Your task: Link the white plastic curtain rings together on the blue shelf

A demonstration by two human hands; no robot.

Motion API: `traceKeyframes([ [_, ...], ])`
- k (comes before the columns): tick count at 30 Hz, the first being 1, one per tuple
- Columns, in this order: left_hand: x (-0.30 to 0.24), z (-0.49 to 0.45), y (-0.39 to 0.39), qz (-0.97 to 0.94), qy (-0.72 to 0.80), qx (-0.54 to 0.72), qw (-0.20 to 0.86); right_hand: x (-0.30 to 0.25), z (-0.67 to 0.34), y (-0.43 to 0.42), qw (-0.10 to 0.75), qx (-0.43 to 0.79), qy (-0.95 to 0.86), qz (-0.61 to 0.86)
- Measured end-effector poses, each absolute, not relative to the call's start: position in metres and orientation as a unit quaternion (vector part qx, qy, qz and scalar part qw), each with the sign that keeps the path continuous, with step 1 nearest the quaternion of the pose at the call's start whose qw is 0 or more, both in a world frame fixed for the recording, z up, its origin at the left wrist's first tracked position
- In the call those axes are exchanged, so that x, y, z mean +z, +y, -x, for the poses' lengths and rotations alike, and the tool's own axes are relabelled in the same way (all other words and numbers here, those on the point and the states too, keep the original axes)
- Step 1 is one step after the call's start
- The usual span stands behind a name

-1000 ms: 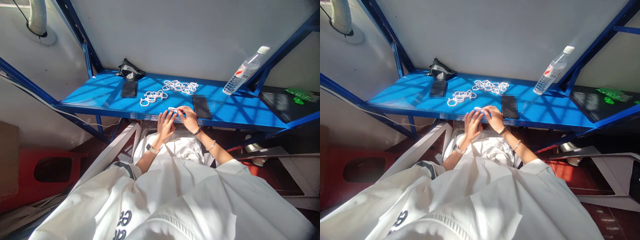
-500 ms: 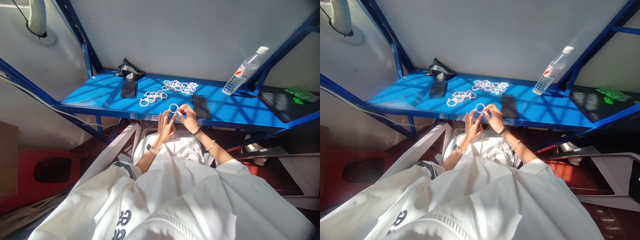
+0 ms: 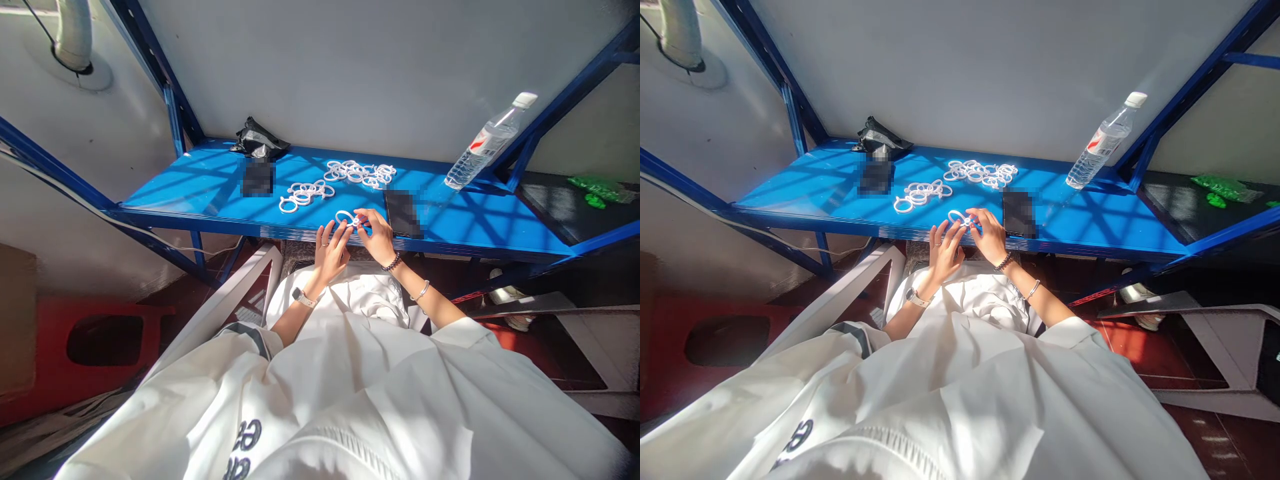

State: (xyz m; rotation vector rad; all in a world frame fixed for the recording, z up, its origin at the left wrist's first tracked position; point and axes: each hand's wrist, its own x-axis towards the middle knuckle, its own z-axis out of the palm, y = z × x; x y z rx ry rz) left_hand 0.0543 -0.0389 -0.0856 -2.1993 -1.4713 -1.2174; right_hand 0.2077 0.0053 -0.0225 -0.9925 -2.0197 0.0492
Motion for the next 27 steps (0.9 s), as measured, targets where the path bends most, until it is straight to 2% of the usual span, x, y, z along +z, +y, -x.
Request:
traceKeyframes([
  [4, -0.086, -0.054, -0.039, 0.748, -0.500, -0.418, 0.124, -0.027, -0.208, 0.007, 0.436, -0.004, -0.808, 0.396],
  [12, -0.087, -0.054, -0.038, 0.750, -0.504, -0.414, 0.111, -0.031, -0.209, 0.005, 0.390, -0.112, -0.830, 0.383],
  [19, -0.088, -0.054, -0.037, 0.751, -0.502, -0.413, 0.117, -0.035, -0.210, 0.007, 0.400, -0.134, -0.824, 0.378],
  [27, -0.090, -0.054, -0.036, 0.749, -0.511, -0.409, 0.107, -0.033, -0.209, 0.006, 0.373, -0.146, -0.837, 0.373],
])
